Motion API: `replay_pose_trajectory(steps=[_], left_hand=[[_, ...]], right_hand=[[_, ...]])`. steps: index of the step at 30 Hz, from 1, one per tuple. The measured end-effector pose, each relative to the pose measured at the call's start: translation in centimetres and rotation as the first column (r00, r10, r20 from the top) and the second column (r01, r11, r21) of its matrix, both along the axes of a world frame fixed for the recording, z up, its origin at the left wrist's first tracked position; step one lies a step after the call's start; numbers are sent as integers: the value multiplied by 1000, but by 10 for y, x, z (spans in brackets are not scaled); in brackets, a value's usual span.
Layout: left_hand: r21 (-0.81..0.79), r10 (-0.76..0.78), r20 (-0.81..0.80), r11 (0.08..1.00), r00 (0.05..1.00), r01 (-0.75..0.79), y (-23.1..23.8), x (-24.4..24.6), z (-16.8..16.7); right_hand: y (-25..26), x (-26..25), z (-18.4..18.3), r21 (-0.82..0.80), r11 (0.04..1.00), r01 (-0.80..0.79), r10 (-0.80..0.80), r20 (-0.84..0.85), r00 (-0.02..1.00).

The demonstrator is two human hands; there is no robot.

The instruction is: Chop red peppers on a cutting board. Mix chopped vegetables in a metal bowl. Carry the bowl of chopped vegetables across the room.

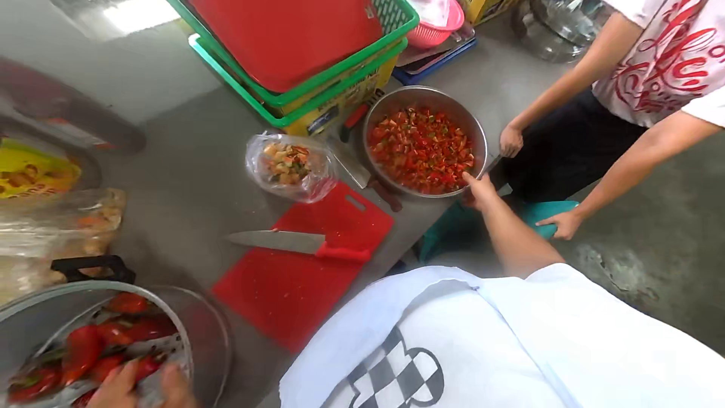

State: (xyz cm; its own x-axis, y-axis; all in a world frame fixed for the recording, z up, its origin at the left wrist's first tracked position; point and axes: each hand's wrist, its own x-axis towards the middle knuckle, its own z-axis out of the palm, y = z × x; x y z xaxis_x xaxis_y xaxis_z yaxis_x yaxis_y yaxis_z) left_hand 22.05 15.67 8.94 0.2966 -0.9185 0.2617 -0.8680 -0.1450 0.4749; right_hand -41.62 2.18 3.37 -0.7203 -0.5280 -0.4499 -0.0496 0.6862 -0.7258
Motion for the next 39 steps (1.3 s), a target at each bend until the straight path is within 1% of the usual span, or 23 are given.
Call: replay_pose_trajectory(steps=[2, 4, 7, 11, 13, 15, 16, 17, 18, 19, 21, 23, 24, 27, 29, 30, 31, 32, 34, 35, 36, 37, 39], left_hand=[[4, -153, -18, 988, 988, 154, -12, -26, -9], [45, -242, -75, 968, 967, 246, -31, -78, -5], [138, -352, -150, 918, 924, 372, -58, -154, -11], [60, -465, -459, 834, 757, 548, -84, -242, -39], [152, -337, -705, 788, 624, 597, -102, -285, -43], [256, -22, -910, 754, 413, 605, -131, -330, -48], [291, 126, -945, 746, 301, 599, -145, -351, -54], [319, 219, -946, 748, 237, 582, -156, -370, -61], [357, 270, -933, 758, 236, 546, -164, -384, -62], [393, 279, -916, 772, 289, 500, -168, -393, -57], [406, 199, -882, 782, 428, 474, -162, -399, -36], [335, 110, -895, 804, 432, 491, -160, -406, -23], [309, 122, -917, 819, 380, 482, -161, -413, -23], [313, 296, -949, 844, 109, 436, -174, -422, -21], [266, 278, -959, 825, 52, 498, -176, -406, -15], [228, 220, -972, 820, 80, 524, -176, -390, -7], [196, 135, -979, 818, 151, 540, -172, -371, -2], [180, 36, -961, 836, 276, 519, -165, -350, 2], [192, -36, -853, 906, 521, 378, -140, -297, 16], [184, 0, -812, 949, 584, 257, -124, -268, 17], [164, 74, -804, 981, 590, 101, -104, -240, 13], [152, 171, -831, 985, 530, -79, -83, -215, 4], [249, 378, -892, 868, 247, -429, -38, -174, -9]], right_hand=[[-8, -4, -8, 95, 994, 50, -78, 311, 947], [-17, 2, -5, 61, 991, 119, -133, 467, 874], [-19, 7, 2, -9, 979, 202, -168, 514, 841], [10, -5, 32, -31, 990, 134, -103, 481, 870], [30, -18, 46, -41, 995, 89, -61, 456, 888], [34, -32, 51, -45, 998, 46, -22, 423, 906], [35, -38, 51, -43, 999, 18, 1, 415, 910], [34, -42, 49, -44, 999, -8, 26, 411, 911], [34, -43, 48, -47, 998, -34, 51, 412, 910], [37, -42, 50, -59, 997, -46, 66, 410, 910], [46, -43, 62, -111, 993, -44, 83, 381, 921], [53, -47, 74, -152, 988, -5, 61, 364, 929], [56, -51, 74, -170, 985, 17, 46, 360, 932], [53, -53, 71, -225, 974, -26, 100, 325, 940], [55, -46, 83, -252, 958, -139, 208, 273, 939], [58, -43, 90, -239, 952, -194, 251, 240, 938], [62, -44, 95, -199, 946, -254, 293, 197, 936], [65, -44, 101, -141, 938, -316, 336, 150, 930], [63, -26, 123, -13, 903, -429, 428, 95, 899], [59, -2, 147, 31, 896, -442, 436, 114, 893], [55, 29, 179, 63, 908, -415, 398, 183, 899], [51, 58, 205, 91, 931, -355, 319, 275, 907], [46, 85, 215, 121, 966, -228, 156, 430, 889]])
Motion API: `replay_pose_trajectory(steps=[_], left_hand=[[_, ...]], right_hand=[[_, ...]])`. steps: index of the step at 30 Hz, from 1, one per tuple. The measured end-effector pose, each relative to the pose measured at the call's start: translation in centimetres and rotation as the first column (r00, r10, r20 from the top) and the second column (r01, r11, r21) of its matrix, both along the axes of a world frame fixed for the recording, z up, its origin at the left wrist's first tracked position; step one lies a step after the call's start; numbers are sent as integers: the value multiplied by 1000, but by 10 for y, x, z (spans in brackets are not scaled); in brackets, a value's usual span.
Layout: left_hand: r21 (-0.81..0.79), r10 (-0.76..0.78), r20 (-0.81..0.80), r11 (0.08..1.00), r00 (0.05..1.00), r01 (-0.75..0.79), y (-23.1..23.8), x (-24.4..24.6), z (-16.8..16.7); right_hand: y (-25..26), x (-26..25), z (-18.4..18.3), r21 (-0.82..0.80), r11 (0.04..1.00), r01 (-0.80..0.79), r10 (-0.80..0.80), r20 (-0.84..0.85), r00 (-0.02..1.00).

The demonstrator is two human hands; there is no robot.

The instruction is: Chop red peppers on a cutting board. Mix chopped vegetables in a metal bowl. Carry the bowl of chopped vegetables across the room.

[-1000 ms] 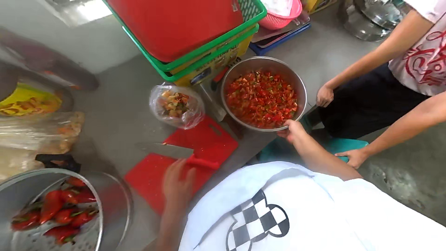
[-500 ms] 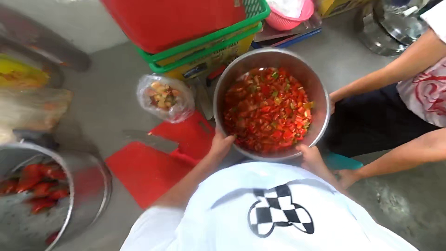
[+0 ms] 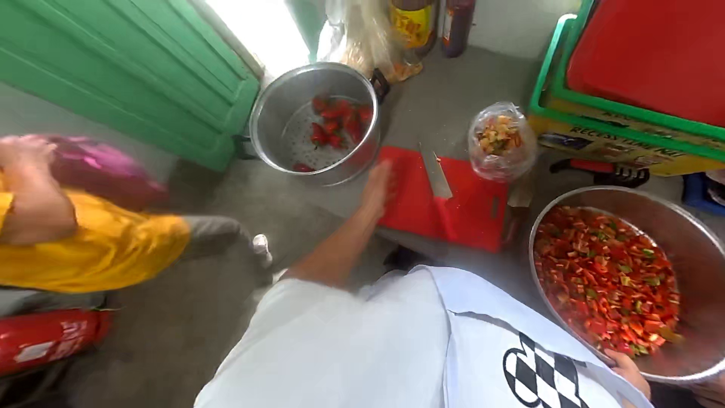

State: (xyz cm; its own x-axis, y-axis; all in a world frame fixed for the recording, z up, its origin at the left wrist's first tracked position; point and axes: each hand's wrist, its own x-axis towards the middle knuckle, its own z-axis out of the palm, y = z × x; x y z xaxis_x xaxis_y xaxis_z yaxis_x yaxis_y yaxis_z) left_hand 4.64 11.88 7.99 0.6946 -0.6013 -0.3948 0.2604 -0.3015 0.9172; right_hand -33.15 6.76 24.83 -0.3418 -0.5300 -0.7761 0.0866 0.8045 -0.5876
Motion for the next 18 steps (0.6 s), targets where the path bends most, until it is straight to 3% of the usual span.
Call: replay_pose_trajectory(steps=[1, 2, 3, 4, 5, 7, 8, 9, 11, 14, 18], left_hand=[[35, 194, -98, 981, 976, -192, 21, 18, -4], [69, 360, -165, 933, 918, -353, 42, 37, -8], [102, 488, -192, 873, 851, -478, 61, 55, -12], [134, 572, -188, 820, 798, -556, 75, 73, -16], [157, 625, -175, 780, 761, -605, 87, 92, -22], [169, 687, -134, 726, 714, -667, 103, 131, -35], [147, 703, -98, 710, 705, -688, 111, 152, -43], [108, 717, -63, 696, 694, -710, 120, 174, -49], [50, 707, 12, 706, 707, -706, 139, 214, -53], [42, 637, 58, 768, 769, -639, 158, 263, -48], [-32, 575, 31, 818, 818, -574, 147, 293, -56]], right_hand=[[-1, -6, -18, -17, 1000, 20, -18, 79, 997], [4, -30, -62, -161, 987, 5, 25, 189, 982], [18, -62, -138, -520, 854, 29, 130, 267, 955], [19, -73, -175, -546, 832, 101, 62, 272, 960], [19, -66, -180, -472, 865, 169, -80, 204, 976], [23, -19, -123, -224, 941, 254, -262, -8, 965], [24, 4, -80, -70, 953, 293, -294, 9, 956], [34, 17, -73, -141, 960, 241, -249, -48, 967], [56, 20, -75, -359, 926, 120, -120, 22, 993], [69, 78, -21, -325, 944, 56, -60, -3, 998], [59, 105, -44, -387, 916, -109, 96, -53, 994]])
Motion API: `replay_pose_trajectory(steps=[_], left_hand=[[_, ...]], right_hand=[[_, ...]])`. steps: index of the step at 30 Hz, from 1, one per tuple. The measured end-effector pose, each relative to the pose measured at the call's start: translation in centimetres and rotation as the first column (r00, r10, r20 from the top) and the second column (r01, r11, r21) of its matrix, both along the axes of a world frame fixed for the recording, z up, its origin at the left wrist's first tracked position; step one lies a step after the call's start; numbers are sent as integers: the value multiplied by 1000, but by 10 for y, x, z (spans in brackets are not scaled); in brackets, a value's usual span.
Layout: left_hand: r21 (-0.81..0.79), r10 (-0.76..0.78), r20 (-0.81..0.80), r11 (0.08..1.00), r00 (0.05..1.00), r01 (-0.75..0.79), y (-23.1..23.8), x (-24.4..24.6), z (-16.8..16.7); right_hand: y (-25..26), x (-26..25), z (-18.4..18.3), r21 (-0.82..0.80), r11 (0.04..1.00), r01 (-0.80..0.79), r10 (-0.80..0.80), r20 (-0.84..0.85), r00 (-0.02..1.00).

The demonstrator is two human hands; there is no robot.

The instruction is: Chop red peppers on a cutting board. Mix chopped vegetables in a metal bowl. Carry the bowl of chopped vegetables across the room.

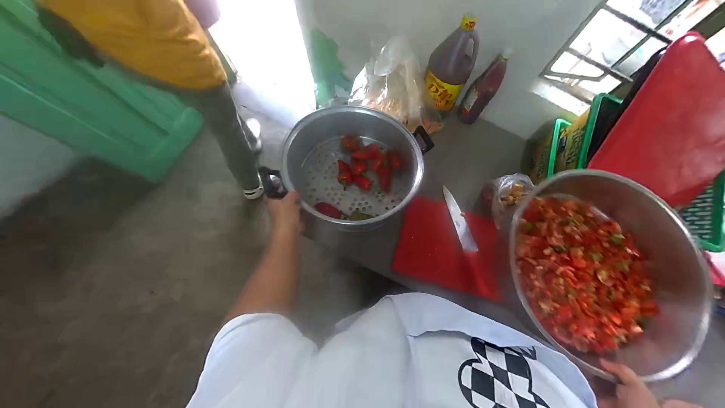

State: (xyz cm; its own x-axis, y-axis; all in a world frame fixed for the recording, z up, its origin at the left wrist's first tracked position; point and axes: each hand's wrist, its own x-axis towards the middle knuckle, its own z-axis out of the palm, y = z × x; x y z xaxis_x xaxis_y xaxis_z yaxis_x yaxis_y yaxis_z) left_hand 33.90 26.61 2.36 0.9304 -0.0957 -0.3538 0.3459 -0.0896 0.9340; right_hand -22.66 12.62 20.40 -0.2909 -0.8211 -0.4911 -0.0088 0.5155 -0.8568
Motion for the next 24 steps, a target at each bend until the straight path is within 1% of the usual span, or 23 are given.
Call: replay_pose_trajectory(steps=[2, 5, 7, 9, 11, 13, 14, 15, 17, 18, 19, 20, 21, 23, 24], left_hand=[[-41, 8, -24, 999, 1000, -9, -2, -12, 2], [-87, -13, -18, 996, 1000, 12, 10, -42, 1], [-171, -8, -45, 985, 999, 0, 20, -54, 0], [-268, -1, -122, 963, 992, -32, 29, -57, 7], [-298, 8, -154, 953, 988, -55, 38, -50, 14], [-310, -20, -155, 950, 988, -29, 46, -45, 18], [-315, -44, -153, 949, 987, -7, 49, -43, 20], [-331, -58, -155, 944, 986, 3, 51, -41, 21], [-366, -52, -177, 930, 983, -17, 54, -39, 21], [-366, -36, -192, 930, 981, -38, 56, -38, 21], [-362, -21, -203, 931, 979, -55, 56, -36, 22], [-357, -10, -211, 932, 977, -68, 57, -33, 24], [-343, -4, -212, 937, 977, -70, 56, -30, 26], [-314, -3, -222, 947, 975, -69, 55, -30, 27], [-301, 10, -221, 950, 975, -78, 53, -32, 28]], right_hand=[[-19, 40, -4, -17, 993, -117, 117, 12, 993], [-48, 124, -7, -2, 940, -341, 341, 67, 938], [-61, 180, -11, 14, 873, -487, 482, 129, 867], [-68, 235, -17, 23, 796, -605, 592, 174, 787], [-72, 284, -24, 71, 723, -687, 672, 158, 723], [-76, 325, -36, 157, 643, -749, 743, 108, 661], [-80, 341, -42, 204, 586, -784, 788, 81, 610], [-86, 355, -46, 236, 512, -826, 846, 27, 532], [-99, 367, -44, 263, 348, -900, 936, -154, 317], [-109, 367, -43, 278, 266, -923, 950, -240, 202], [-119, 366, -41, 298, 212, -931, 945, -305, 117], [-128, 366, -38, 302, 205, -931, 931, -355, 90], [-138, 368, -34, 270, 228, -936, 913, -394, 109], [-173, 374, -41, 142, 322, -936, 883, -402, 242], [-195, 384, -52, 81, 360, -929, 880, -360, 309]])
